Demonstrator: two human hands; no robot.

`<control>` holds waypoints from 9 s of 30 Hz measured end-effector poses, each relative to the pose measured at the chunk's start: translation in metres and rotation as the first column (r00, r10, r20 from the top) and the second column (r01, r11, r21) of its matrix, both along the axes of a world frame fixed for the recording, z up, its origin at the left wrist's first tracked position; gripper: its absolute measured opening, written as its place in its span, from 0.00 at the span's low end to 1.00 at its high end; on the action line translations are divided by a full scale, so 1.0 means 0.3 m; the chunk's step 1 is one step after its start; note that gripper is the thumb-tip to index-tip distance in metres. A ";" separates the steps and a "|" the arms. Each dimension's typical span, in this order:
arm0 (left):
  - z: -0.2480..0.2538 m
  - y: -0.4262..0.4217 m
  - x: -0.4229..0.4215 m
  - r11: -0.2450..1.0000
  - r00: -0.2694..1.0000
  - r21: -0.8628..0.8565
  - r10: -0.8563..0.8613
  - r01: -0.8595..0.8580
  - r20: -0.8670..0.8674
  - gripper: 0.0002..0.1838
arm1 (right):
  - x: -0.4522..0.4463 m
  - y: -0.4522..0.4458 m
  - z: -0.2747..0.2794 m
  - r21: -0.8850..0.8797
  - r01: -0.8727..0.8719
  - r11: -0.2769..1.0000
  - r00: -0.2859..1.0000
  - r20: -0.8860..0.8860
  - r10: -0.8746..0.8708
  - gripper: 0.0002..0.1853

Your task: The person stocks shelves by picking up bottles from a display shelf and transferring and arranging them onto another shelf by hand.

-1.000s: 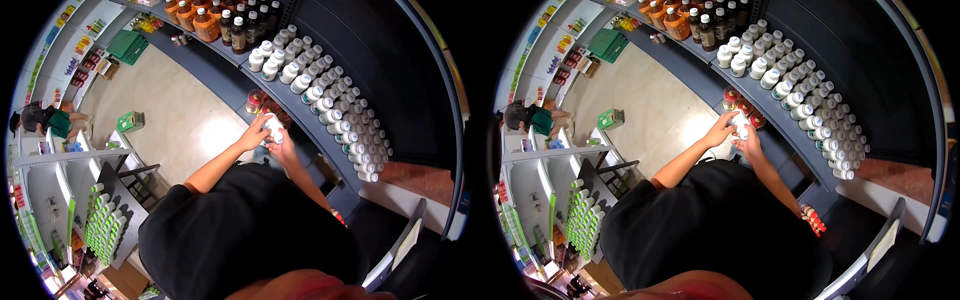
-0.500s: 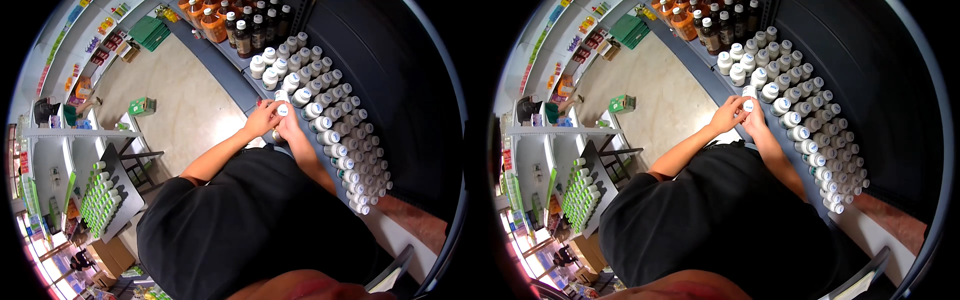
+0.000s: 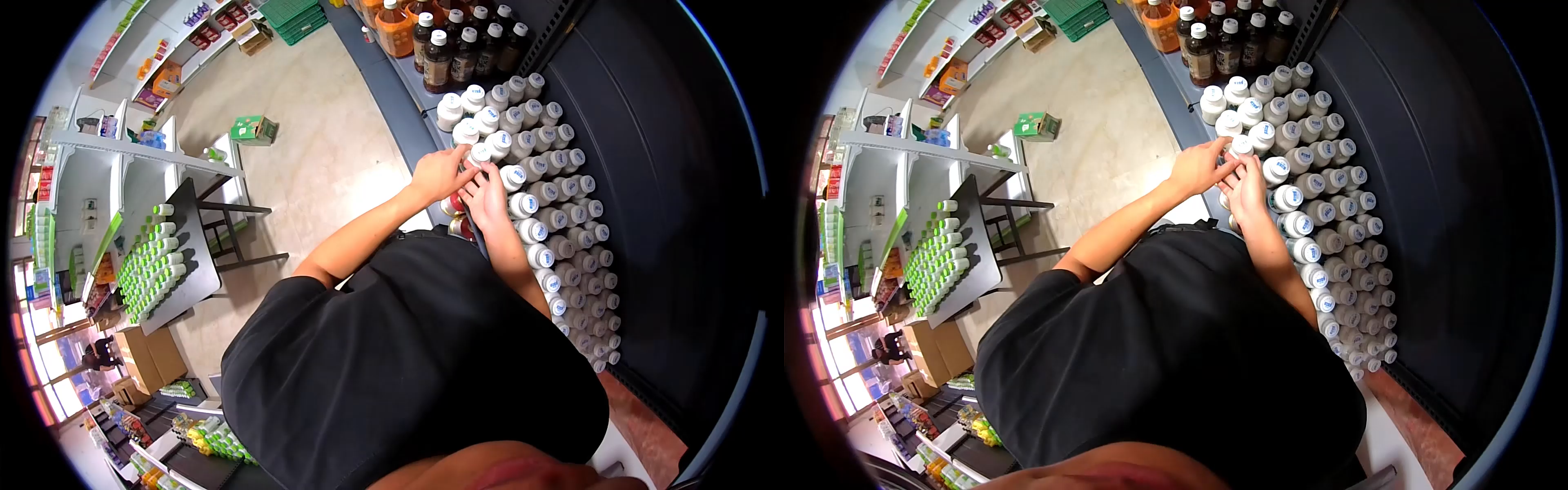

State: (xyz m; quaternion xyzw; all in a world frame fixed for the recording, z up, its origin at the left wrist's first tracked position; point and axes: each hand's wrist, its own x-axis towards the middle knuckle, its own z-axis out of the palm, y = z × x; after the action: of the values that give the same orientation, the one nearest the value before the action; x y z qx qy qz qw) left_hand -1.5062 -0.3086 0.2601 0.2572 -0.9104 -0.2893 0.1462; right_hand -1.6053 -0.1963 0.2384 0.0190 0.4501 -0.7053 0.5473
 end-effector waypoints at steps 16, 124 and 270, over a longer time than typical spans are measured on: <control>-0.148 0.026 0.006 0.905 0.989 0.402 0.104 -0.139 0.107 0.26 | 0.069 -0.002 0.080 0.084 0.077 0.993 0.818 -0.575 -0.015 0.42; -0.781 0.335 2.934 -0.434 -0.556 0.772 0.822 -0.465 0.127 0.14 | 2.600 -1.467 -1.031 0.685 -0.605 -0.406 -0.757 -0.337 0.560 0.10; 0.142 -0.378 3.819 0.120 0.291 0.507 -0.917 0.853 -0.272 0.34 | 4.229 0.046 0.011 0.041 0.564 0.825 0.821 -0.138 -0.554 0.28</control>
State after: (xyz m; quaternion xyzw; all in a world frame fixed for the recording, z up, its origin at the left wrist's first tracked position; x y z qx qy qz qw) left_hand -0.3605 -0.4219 0.3026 -0.2889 -0.7540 -0.5593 -0.1877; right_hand -0.3367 -0.1826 0.2417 0.1298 0.4846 -0.8160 0.2872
